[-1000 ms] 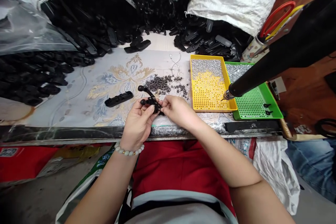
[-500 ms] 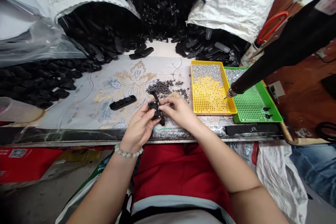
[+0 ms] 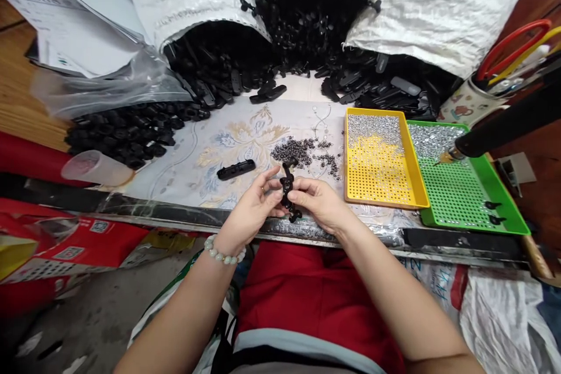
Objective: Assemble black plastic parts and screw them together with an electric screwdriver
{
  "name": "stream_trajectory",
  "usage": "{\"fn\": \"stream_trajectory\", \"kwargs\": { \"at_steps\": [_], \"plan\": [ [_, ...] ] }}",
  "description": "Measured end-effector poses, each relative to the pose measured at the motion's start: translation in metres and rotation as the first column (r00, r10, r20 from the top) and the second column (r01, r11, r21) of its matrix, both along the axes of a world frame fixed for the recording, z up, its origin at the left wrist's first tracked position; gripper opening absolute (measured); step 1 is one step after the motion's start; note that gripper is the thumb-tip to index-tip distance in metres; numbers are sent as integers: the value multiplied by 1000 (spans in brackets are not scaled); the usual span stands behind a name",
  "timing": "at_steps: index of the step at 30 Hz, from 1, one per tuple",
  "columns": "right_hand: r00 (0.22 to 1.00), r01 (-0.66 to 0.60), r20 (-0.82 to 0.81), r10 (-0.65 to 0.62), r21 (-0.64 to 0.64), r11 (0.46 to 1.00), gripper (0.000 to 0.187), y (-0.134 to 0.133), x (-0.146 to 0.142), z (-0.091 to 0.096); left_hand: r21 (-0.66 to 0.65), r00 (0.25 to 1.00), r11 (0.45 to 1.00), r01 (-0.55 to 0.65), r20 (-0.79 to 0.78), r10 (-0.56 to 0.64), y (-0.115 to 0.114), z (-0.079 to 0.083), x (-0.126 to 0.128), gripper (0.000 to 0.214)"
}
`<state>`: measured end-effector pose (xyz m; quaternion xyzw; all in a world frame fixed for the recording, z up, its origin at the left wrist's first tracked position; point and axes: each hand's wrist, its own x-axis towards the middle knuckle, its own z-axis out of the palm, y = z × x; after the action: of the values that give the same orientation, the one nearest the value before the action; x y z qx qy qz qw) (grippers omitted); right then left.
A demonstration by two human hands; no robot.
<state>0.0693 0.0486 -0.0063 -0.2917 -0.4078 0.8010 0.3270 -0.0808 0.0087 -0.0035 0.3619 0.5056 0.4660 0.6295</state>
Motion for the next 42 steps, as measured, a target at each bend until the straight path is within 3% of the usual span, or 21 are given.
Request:
{"fn": "stream_trajectory", "kwargs": {
  "at_steps": [3,4,6,7,8,10,12,13,15,17,21,22,24,26,27,28,30,32,35,42],
  "plan": [
    [996,84,14,-84,-3,996,30,-1,-1,0,185,945,982,-44,-311,101,6,-3,-22,53],
    [990,136,30,-136,-3,991,31,0,0,1,282,866,957,-70,-459,199,9,-4,-33,51],
    [972,229,55,-228,-12,973,32,3,4,2,439,576,898,-42,-724,381,19,-5,-59,50],
    [963,262,61,-261,-17,965,32,5,7,3,441,431,897,22,-814,390,23,-5,-72,47],
    [956,288,63,-286,-20,958,32,7,10,4,402,336,909,110,-876,346,26,-5,-83,43],
    [945,321,66,-319,-19,947,32,10,14,6,295,275,904,308,-938,212,29,-5,-97,38],
    [938,339,79,-337,-17,941,32,11,16,6,247,317,864,439,-942,108,26,-6,-101,44],
    [936,343,84,-341,-19,939,33,11,16,5,268,357,858,437,-928,108,24,-6,-100,47],
    [934,348,89,-345,-16,938,33,11,14,2,356,425,886,298,-880,211,19,-7,-94,46],
    [935,345,94,-343,-13,938,33,11,10,-1,411,436,901,141,-843,316,18,-9,-86,42],
    [936,336,107,-335,4,942,32,10,6,-6,361,476,916,173,-845,243,24,-9,-69,26],
    [933,343,109,-342,10,939,32,9,6,-6,362,523,918,163,-821,230,25,-8,-63,17],
    [926,361,112,-361,19,932,31,8,6,-7,334,702,942,40,-680,212,25,-6,-48,10],
    [920,378,101,-379,28,925,28,7,6,-7,219,904,967,-130,-374,206,22,-4,-30,15],
    [919,382,89,-384,33,923,27,6,6,-7,140,959,971,-192,-182,216,20,-3,-21,19],
    [919,385,79,-386,37,922,26,5,6,-7,67,973,970,-232,1,232,17,-2,-12,22],
    [915,394,75,-397,50,918,26,2,5,-8,-45,923,964,-262,280,264,13,1,2,22],
    [908,401,98,-406,67,913,28,-1,4,-7,-104,864,960,-259,418,279,9,3,11,20],
    [902,396,129,-412,132,909,29,-4,2,-5,-77,855,961,-266,441,272,5,5,18,22],
    [901,337,175,-396,292,895,31,-8,-6,0,203,916,924,-326,308,256,1,-2,22,33]
  ]
}}
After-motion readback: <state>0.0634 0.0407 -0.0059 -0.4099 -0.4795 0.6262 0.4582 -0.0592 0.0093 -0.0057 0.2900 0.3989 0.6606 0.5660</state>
